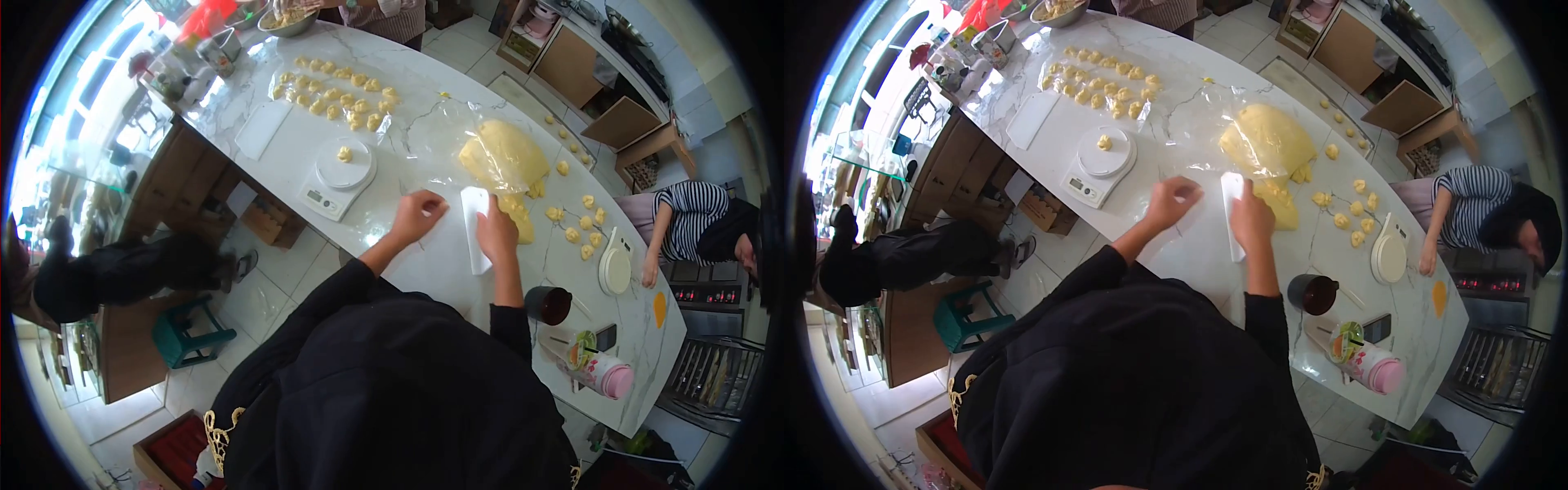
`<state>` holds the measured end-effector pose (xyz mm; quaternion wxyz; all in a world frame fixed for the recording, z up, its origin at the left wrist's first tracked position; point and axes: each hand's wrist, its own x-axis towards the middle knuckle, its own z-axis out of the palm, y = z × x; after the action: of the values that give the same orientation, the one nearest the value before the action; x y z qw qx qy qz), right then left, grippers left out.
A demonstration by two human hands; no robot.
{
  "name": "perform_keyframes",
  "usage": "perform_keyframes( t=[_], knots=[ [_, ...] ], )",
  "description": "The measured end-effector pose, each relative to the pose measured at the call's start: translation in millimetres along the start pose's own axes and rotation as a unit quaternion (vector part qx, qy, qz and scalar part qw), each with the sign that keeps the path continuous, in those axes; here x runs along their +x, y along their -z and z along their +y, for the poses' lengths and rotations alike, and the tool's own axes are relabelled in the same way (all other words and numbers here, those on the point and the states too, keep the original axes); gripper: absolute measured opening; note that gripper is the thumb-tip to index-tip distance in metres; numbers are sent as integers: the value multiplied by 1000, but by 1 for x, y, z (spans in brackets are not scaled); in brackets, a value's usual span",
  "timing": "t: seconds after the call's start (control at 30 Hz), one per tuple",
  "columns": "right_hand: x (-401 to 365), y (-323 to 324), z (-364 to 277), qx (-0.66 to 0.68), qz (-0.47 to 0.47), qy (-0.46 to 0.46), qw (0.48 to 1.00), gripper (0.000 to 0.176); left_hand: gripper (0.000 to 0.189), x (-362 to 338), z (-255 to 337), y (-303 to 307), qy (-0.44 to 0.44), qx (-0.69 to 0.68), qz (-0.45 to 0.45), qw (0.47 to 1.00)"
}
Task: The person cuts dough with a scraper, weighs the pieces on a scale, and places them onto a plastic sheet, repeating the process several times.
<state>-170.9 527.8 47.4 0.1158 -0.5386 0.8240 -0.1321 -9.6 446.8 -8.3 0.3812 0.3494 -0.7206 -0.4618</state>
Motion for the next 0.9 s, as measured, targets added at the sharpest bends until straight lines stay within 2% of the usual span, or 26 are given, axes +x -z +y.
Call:
perform_keyframes(
  t=[0.07, 0.1, 0.13, 0.2, 0.23, 0.3, 0.37, 0.4, 0.47, 0.5, 0.57, 0.6, 0.67, 0.7, 0.73, 0.8, 0.87, 0.9],
  knots=[
    [-16, -4, 29, 104, 46, 42, 993, 42, 18, 15, 9, 42, -5, -33, 122, 992],
    [-27, -4, 35, 163, 65, 61, 983, 42, 19, 22, 4, 68, -2, 6, 156, 988],
    [-38, -1, 36, 162, 65, 60, 983, 42, 20, 29, -5, 94, 3, 44, 190, 981],
    [-61, 11, 33, 243, 62, -42, 967, 38, 21, 40, -20, 136, 62, 123, 230, 963],
    [-67, 11, 33, 243, 63, -46, 967, 38, 21, 45, -32, 152, 40, 135, 238, 961],
    [-76, 9, 32, 272, 144, -27, 951, 36, 22, 55, -48, 170, 15, 147, 238, 960],
    [-76, 10, 31, 264, 129, -46, 955, 36, 22, 63, -57, 180, 158, 195, 134, 959],
    [-77, 11, 31, 255, 112, -57, 959, 36, 22, 66, -63, 183, 157, 194, 129, 960],
    [-77, 13, 29, 252, 118, -55, 959, 35, 28, 71, -77, 184, 139, 242, 57, 959],
    [-74, 15, 28, 252, 121, -49, 959, 34, 28, 72, -72, 180, 136, 240, 58, 959],
    [-74, 16, 29, 251, 124, -50, 959, 34, 40, 68, -46, 167, 34, 306, 201, 930],
    [-74, 17, 30, 251, 126, -53, 958, 34, 40, 70, -36, 164, 33, 304, 199, 931],
    [-73, 20, 33, 245, 143, -47, 958, 34, 48, 73, -15, 154, 47, 135, 251, 957],
    [-75, 20, 36, 240, 154, -40, 958, 33, 42, 70, 4, 143, 21, 101, 251, 963],
    [-79, 22, 38, 237, 152, -54, 958, 33, 37, 66, 8, 127, -12, 84, 233, 969],
    [-79, 27, 43, 162, 108, -126, 973, 32, 33, 53, 7, 84, -30, 135, 99, 985],
    [-80, 35, 45, 141, 86, -157, 974, 32, 34, 33, -3, 34, 9, 68, -99, 993],
    [-80, 39, 44, 118, 69, -157, 978, 32, 36, 21, -13, 6, -6, 64, -137, 988]
  ],
)
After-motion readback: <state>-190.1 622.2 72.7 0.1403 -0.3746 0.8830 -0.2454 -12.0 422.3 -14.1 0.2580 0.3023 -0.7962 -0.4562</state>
